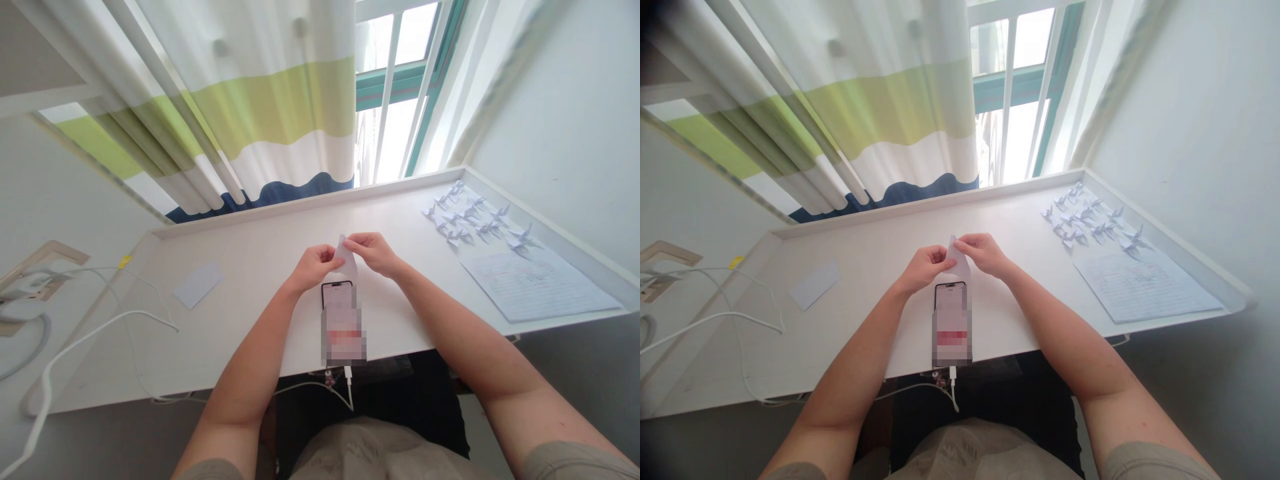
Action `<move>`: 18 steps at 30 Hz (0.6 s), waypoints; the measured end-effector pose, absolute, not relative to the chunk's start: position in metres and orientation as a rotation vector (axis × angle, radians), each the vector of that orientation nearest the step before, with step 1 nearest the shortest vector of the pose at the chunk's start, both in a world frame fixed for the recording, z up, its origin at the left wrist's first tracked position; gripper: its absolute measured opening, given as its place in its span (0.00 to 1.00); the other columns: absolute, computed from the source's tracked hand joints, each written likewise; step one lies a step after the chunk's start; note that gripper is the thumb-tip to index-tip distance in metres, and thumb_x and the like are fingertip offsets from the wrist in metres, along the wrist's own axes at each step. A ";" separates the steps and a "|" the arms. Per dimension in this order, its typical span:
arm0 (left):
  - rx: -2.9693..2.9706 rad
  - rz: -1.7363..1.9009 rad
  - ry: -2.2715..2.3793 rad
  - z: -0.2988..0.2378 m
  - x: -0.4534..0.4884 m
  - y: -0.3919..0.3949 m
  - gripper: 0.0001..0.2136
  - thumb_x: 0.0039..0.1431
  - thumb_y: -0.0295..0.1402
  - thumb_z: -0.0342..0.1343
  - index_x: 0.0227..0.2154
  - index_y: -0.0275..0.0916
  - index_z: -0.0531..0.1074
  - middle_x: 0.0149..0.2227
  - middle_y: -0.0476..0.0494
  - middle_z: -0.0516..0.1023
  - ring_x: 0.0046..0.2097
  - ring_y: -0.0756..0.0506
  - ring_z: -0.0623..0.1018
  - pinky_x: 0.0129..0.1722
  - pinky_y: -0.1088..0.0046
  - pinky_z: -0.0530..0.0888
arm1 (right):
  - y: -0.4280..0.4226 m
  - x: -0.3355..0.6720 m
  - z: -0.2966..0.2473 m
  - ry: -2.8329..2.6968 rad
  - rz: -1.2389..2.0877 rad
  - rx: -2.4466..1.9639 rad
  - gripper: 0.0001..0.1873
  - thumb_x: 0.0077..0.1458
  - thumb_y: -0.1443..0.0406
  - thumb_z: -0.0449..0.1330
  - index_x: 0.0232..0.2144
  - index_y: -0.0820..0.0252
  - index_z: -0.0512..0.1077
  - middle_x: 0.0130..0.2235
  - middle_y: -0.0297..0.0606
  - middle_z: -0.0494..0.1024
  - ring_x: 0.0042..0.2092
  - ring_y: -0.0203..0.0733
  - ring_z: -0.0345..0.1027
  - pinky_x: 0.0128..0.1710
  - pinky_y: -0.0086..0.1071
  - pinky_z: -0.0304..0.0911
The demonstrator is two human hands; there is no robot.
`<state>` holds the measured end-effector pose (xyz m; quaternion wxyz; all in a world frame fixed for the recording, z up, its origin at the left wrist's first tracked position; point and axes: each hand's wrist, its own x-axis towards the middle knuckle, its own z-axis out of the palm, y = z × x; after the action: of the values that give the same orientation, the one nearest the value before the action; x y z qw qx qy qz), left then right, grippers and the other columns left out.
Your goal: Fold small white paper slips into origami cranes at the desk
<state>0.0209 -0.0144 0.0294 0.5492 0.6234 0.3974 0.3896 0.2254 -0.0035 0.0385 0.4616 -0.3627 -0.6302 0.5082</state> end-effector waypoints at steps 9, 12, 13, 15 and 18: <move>1.520 0.911 1.018 0.033 0.022 -0.016 0.15 0.54 0.42 0.72 0.37 0.36 0.80 0.36 0.42 0.84 0.37 0.46 0.80 0.42 0.68 0.75 | -0.001 0.221 0.033 -1.396 1.215 -0.910 0.26 0.44 0.42 0.75 0.26 0.59 0.81 0.29 0.38 0.82 0.33 0.41 0.71 0.35 0.36 0.66; 1.585 0.847 1.081 0.034 0.022 -0.017 0.15 0.58 0.45 0.68 0.32 0.36 0.82 0.30 0.43 0.83 0.32 0.47 0.78 0.37 0.69 0.73 | 0.000 0.223 0.032 -1.346 1.206 -0.932 0.26 0.43 0.43 0.76 0.25 0.59 0.81 0.29 0.39 0.82 0.33 0.41 0.71 0.34 0.35 0.66; 1.599 0.828 1.090 0.034 0.021 -0.018 0.15 0.59 0.45 0.67 0.31 0.36 0.82 0.28 0.43 0.82 0.31 0.47 0.77 0.36 0.69 0.72 | 0.001 0.223 0.032 -1.333 1.210 -0.942 0.26 0.42 0.43 0.77 0.25 0.59 0.81 0.29 0.39 0.82 0.32 0.41 0.71 0.34 0.35 0.66; 1.618 0.809 1.096 0.034 0.021 -0.018 0.15 0.59 0.46 0.67 0.30 0.36 0.82 0.27 0.43 0.82 0.30 0.47 0.77 0.35 0.70 0.72 | 0.001 0.224 0.033 -1.319 1.229 -0.950 0.25 0.42 0.44 0.77 0.24 0.59 0.80 0.29 0.38 0.82 0.33 0.41 0.71 0.35 0.35 0.66; 1.647 0.794 1.097 0.036 0.020 -0.018 0.14 0.59 0.45 0.67 0.30 0.37 0.82 0.27 0.43 0.83 0.30 0.47 0.77 0.34 0.70 0.71 | 0.001 0.224 0.034 -1.324 1.245 -0.931 0.25 0.45 0.43 0.75 0.27 0.59 0.81 0.31 0.39 0.83 0.35 0.42 0.73 0.38 0.36 0.68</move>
<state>0.0200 -0.0185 0.0355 0.4834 0.6762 0.4503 0.3260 0.2238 0.0014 0.0339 0.5224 -0.3889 -0.5530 0.5197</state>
